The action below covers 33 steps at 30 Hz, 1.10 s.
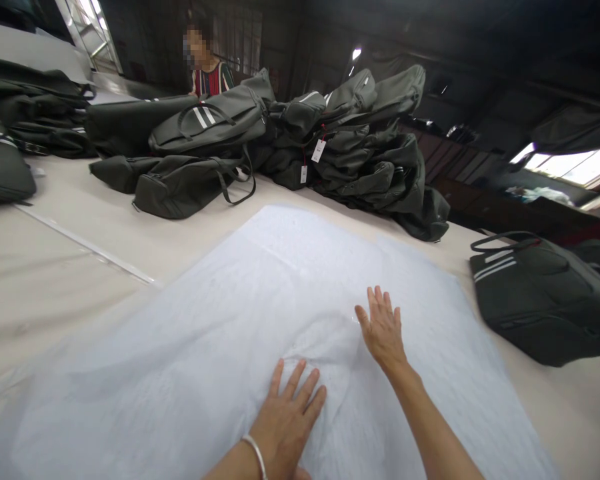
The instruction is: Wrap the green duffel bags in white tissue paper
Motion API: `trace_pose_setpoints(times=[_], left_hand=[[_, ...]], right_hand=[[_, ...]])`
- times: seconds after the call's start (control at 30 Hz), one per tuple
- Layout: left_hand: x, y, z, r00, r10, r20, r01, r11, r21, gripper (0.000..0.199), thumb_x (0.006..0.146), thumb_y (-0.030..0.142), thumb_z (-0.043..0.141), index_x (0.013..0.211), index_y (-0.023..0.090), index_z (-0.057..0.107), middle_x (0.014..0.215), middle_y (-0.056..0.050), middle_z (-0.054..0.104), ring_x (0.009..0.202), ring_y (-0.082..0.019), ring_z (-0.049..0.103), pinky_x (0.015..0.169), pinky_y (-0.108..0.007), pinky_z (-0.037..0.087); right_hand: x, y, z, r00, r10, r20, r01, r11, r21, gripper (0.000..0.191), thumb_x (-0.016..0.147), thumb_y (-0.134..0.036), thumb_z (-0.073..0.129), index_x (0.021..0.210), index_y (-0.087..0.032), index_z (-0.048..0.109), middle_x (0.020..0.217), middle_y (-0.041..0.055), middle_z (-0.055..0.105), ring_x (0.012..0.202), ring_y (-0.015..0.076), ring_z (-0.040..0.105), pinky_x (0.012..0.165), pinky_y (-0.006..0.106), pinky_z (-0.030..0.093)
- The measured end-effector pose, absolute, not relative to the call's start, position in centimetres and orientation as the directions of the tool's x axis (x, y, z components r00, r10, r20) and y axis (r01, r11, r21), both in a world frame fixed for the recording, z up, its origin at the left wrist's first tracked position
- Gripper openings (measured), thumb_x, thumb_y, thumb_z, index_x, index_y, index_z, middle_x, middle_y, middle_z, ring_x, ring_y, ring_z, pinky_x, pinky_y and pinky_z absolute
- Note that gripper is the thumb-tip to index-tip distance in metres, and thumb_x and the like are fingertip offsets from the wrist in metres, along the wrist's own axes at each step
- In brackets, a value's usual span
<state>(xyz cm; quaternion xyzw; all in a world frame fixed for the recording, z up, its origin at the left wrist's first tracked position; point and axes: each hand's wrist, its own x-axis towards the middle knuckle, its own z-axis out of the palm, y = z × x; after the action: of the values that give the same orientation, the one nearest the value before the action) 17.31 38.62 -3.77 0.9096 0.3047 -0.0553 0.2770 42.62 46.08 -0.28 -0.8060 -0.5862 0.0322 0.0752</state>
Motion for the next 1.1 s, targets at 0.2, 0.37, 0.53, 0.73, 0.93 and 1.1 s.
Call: trace_pose_setpoints(times=[0.2,0.37,0.53,0.73,0.93,1.1], left_hand=[[17.0,38.5,-3.8,0.82,0.52,-0.239,0.569,-0.694,0.442,0.122,0.058,0.075,0.071,0.152,0.021,0.014,0.158,-0.015,0.01,0.143,-0.043,0.001,0.108,-0.073,-0.004],[17.0,38.5,-4.4,0.832,0.517,-0.201,0.548,-0.711,0.44,0.124,0.057,0.078,0.068,0.152,0.021,0.013,0.158,-0.015,0.009,0.144,-0.043,0.0,0.108,-0.073,-0.007],[17.0,38.3,-4.9,0.84,0.513,-0.179,0.534,-0.719,0.444,0.124,0.058,0.081,0.065,0.152,0.021,0.012,0.158,-0.014,0.007,0.144,-0.042,-0.001,0.109,-0.072,-0.007],[18.8,41.6,-3.3,0.851,0.505,-0.143,0.513,-0.742,0.432,0.115,0.064,0.083,0.057,0.151,0.02,0.018,0.158,-0.016,0.01,0.144,-0.04,0.001,0.111,-0.069,-0.005],[21.6,47.2,-1.0,0.845,0.526,-0.097,0.512,-0.746,0.426,0.109,0.066,0.084,0.057,0.147,0.017,0.03,0.156,-0.019,0.019,0.144,-0.038,0.009,0.112,-0.068,0.002],[19.3,46.1,0.8,0.853,0.521,-0.03,0.476,-0.753,0.455,0.102,0.068,0.085,0.053,0.144,0.018,0.035,0.155,-0.017,0.025,0.144,-0.036,0.015,0.113,-0.065,0.011]], right_hand=[[43.8,45.4,-3.4,0.278,0.956,-0.098,0.92,-0.294,-0.26,0.062,0.097,-0.049,0.018,0.149,-0.015,0.026,0.155,0.008,0.028,0.144,0.0218,0.02,0.117,0.046,0.017],[46.7,46.6,0.0,0.347,0.928,-0.133,0.91,-0.368,-0.193,0.057,0.089,-0.05,0.043,0.135,-0.017,0.047,0.13,0.013,0.058,0.121,0.0266,0.051,0.1,0.042,0.037],[46.2,48.7,1.4,0.312,0.923,-0.227,0.938,-0.337,-0.081,0.014,0.07,-0.033,0.07,0.08,-0.023,0.07,0.076,0.0039,0.068,0.084,0.025,0.063,0.086,0.043,0.038],[46.0,52.8,3.8,0.274,0.962,-0.01,0.962,-0.274,0.001,0.006,0.074,-0.027,0.071,0.07,-0.021,0.07,0.089,0.0091,0.068,0.1,0.0285,0.056,0.092,0.045,0.031],[45.1,53.3,6.7,0.317,0.872,0.372,0.944,-0.327,-0.038,0.053,0.086,-0.027,0.055,0.136,-0.013,0.044,0.145,0.0177,0.04,0.134,0.0309,0.032,0.111,0.051,0.017],[42.4,41.6,7.2,0.04,0.921,0.388,0.983,0.034,-0.181,0.044,0.092,-0.034,0.039,0.131,-0.019,0.052,0.139,0.0087,0.052,0.133,0.0234,0.041,0.115,0.047,0.025]])
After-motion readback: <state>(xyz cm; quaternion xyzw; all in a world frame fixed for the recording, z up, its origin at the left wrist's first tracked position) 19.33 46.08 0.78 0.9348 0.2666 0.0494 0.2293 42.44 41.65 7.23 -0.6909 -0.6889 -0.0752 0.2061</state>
